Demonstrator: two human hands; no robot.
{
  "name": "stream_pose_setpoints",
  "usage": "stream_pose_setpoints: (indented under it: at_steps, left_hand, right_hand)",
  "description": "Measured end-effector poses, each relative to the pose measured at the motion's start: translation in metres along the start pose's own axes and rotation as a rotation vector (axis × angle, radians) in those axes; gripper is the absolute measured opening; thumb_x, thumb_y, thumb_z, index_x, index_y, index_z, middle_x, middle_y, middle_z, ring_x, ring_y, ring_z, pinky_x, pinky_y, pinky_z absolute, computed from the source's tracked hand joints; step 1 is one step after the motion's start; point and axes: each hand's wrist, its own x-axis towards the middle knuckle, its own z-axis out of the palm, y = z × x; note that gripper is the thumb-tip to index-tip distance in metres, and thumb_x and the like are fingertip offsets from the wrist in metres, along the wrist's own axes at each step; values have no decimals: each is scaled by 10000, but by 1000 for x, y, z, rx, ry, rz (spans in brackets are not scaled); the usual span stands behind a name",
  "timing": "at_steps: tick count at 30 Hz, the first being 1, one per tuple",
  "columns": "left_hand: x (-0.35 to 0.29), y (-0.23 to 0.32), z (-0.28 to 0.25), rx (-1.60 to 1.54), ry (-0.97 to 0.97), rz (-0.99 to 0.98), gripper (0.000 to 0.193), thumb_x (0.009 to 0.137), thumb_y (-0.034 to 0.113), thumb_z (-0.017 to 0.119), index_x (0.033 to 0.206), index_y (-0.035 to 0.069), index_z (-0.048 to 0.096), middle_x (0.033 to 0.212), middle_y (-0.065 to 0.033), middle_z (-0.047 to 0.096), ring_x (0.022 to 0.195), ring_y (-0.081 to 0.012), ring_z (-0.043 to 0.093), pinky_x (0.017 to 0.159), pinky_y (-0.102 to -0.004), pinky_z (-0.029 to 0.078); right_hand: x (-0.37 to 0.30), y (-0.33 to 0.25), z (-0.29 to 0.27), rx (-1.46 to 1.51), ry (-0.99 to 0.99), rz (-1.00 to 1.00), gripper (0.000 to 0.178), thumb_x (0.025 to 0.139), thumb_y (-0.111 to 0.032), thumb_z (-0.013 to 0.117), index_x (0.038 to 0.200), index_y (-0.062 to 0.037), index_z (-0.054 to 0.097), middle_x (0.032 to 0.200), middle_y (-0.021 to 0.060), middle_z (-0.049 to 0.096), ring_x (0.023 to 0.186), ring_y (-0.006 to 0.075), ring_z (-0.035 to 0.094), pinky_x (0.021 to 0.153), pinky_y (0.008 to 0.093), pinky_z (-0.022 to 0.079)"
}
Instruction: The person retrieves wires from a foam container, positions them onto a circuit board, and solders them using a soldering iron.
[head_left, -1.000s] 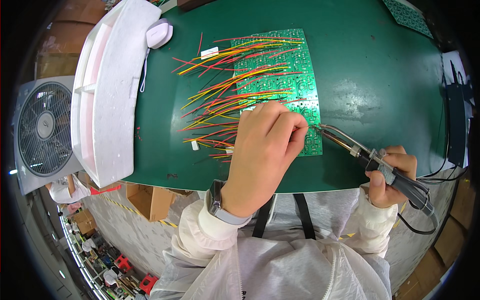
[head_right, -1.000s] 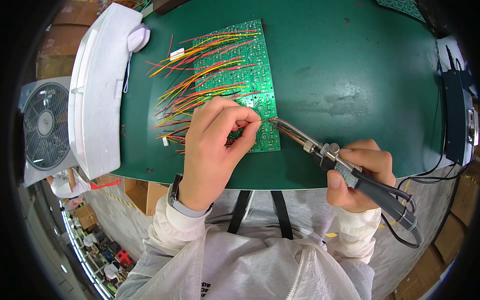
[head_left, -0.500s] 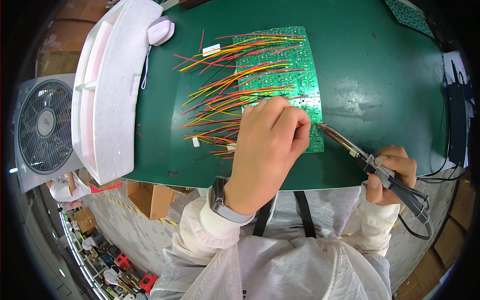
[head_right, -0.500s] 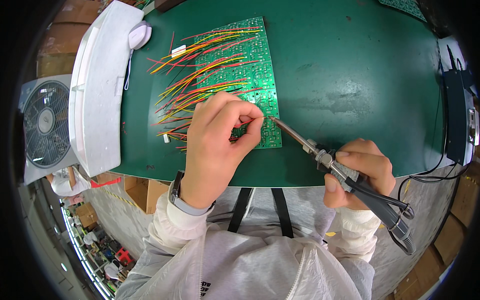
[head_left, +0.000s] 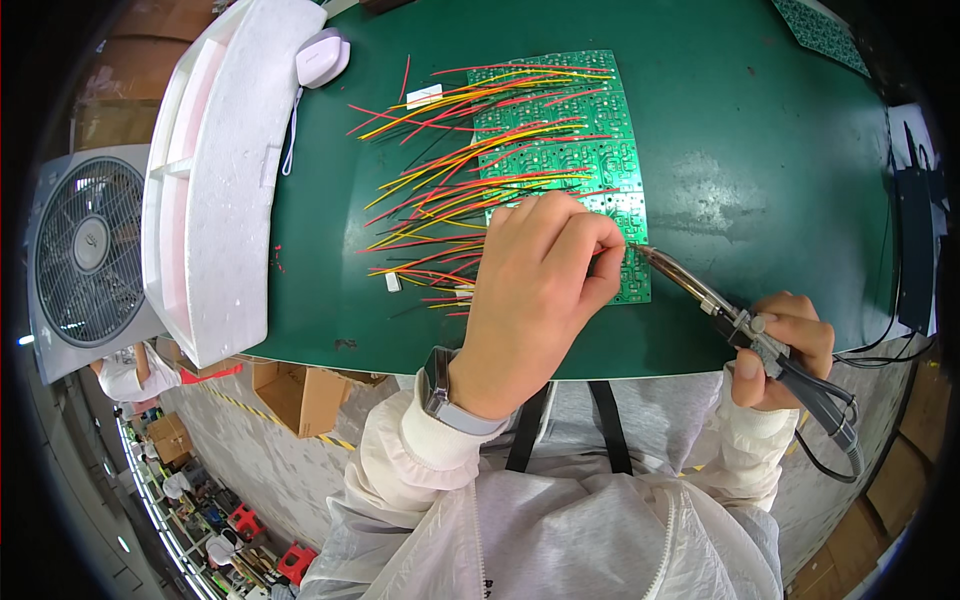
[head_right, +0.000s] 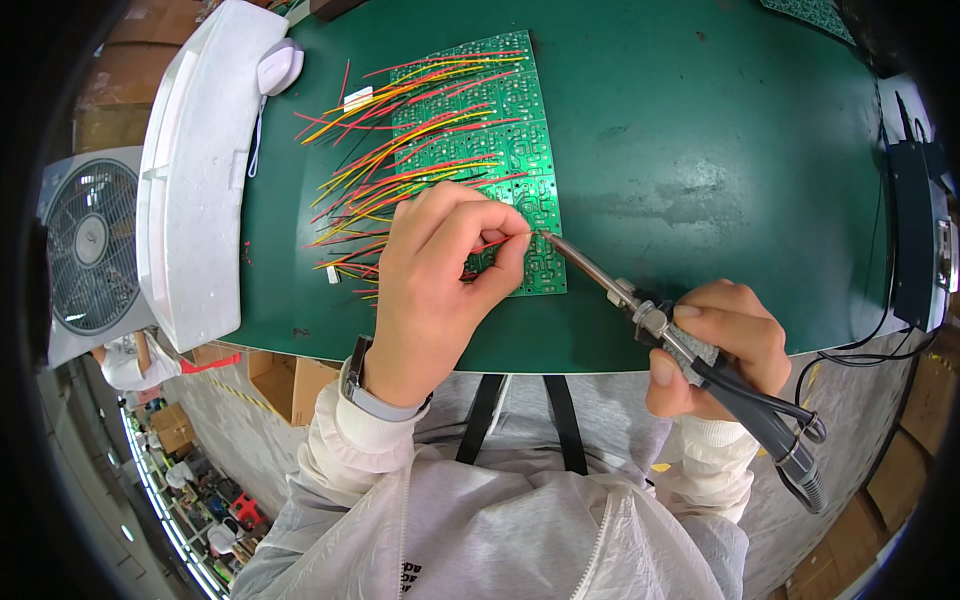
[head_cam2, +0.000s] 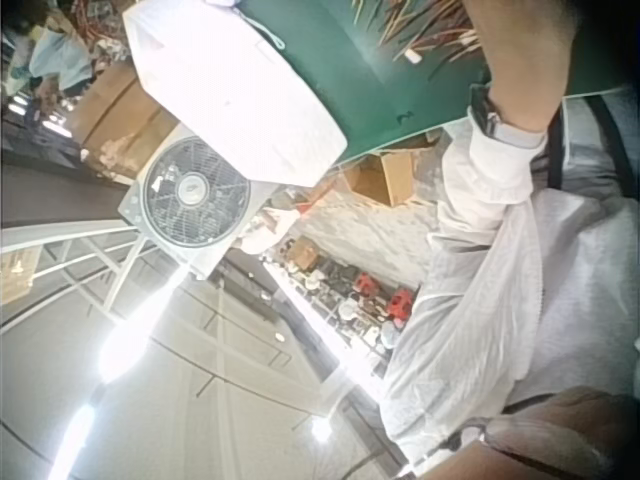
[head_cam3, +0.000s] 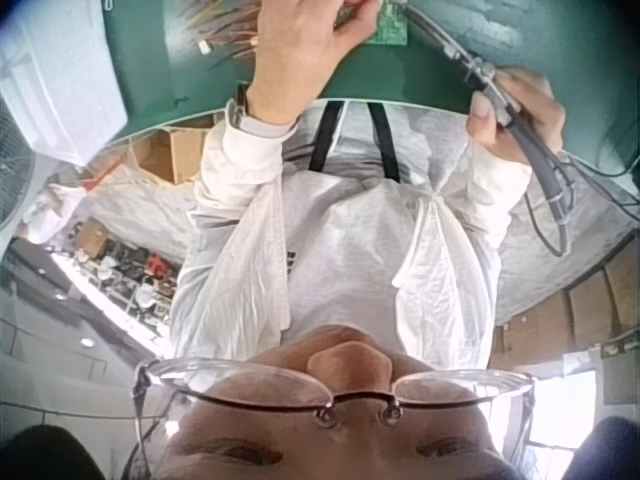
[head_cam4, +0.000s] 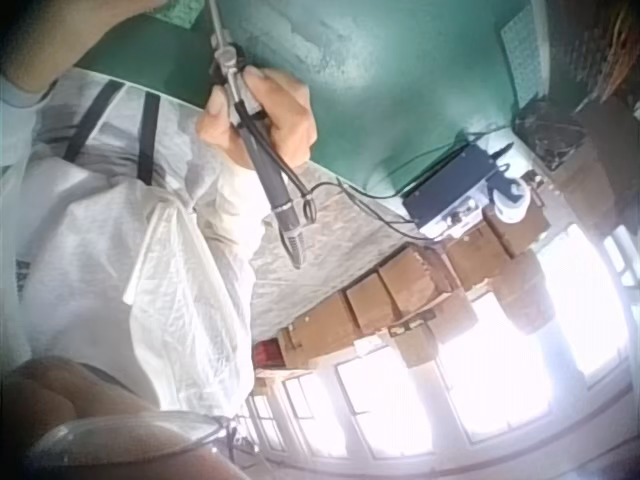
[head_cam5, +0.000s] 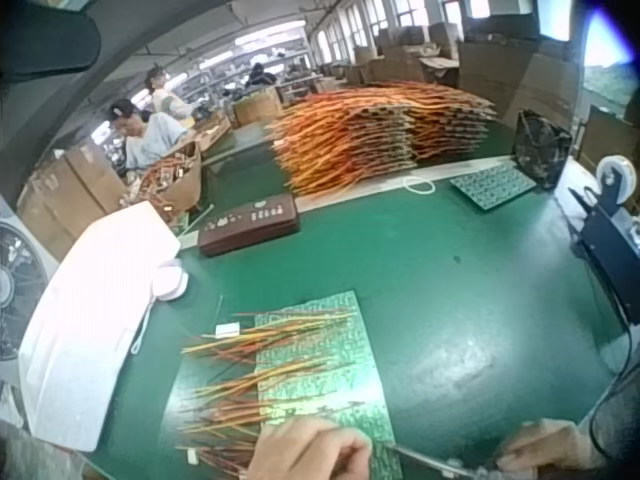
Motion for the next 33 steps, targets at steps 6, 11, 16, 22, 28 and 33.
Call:
stream_pose_setpoints:
  at_steps: [6,11,16,22,28,33]
  left_hand:
    - [1,0,-2,0,-21,1,221,606,-64,638,765,50,537,729,-24,505,638,-151,507,590,-272,362]
    - [1,0,-3,10,-28,-1,225,605,-63,641,768,51,536,730,-21,504,634,-148,508,588,-268,358]
    - [1,1,-4,12,-26,-3,222,607,-63,641,765,52,536,730,-17,504,624,-143,505,590,-264,352]
    - [2,1,-4,19,-49,-11,211,613,-60,638,761,52,538,732,-18,504,630,-141,505,598,-265,351]
    - [1,1,-4,23,-45,-9,210,614,-59,637,762,52,539,730,-16,504,625,-141,503,593,-265,348]
    - [0,4,-6,50,-48,-2,203,618,-41,644,766,61,549,736,-12,506,656,-146,503,608,-275,346]
  right_hand:
    - [0,-1,-1,4,18,-8,349,674,-176,694,853,-8,445,715,121,529,517,148,480,492,253,391]
    - [0,-1,-1,0,11,16,350,676,-180,692,861,-12,447,715,119,530,510,144,473,491,253,390]
    - [-1,-1,-1,-3,7,40,346,676,-173,686,867,-14,445,726,123,539,510,141,471,494,256,392]
    - [-1,-1,-1,7,38,41,347,677,-179,683,867,-14,444,721,127,540,516,140,475,501,255,398]
    - [-2,-1,-2,-23,8,51,353,679,-182,685,872,-16,441,718,128,540,516,143,479,505,255,401]
    - [-4,-2,-1,-15,123,71,383,704,-263,684,870,-20,438,716,120,538,519,137,483,507,253,406]
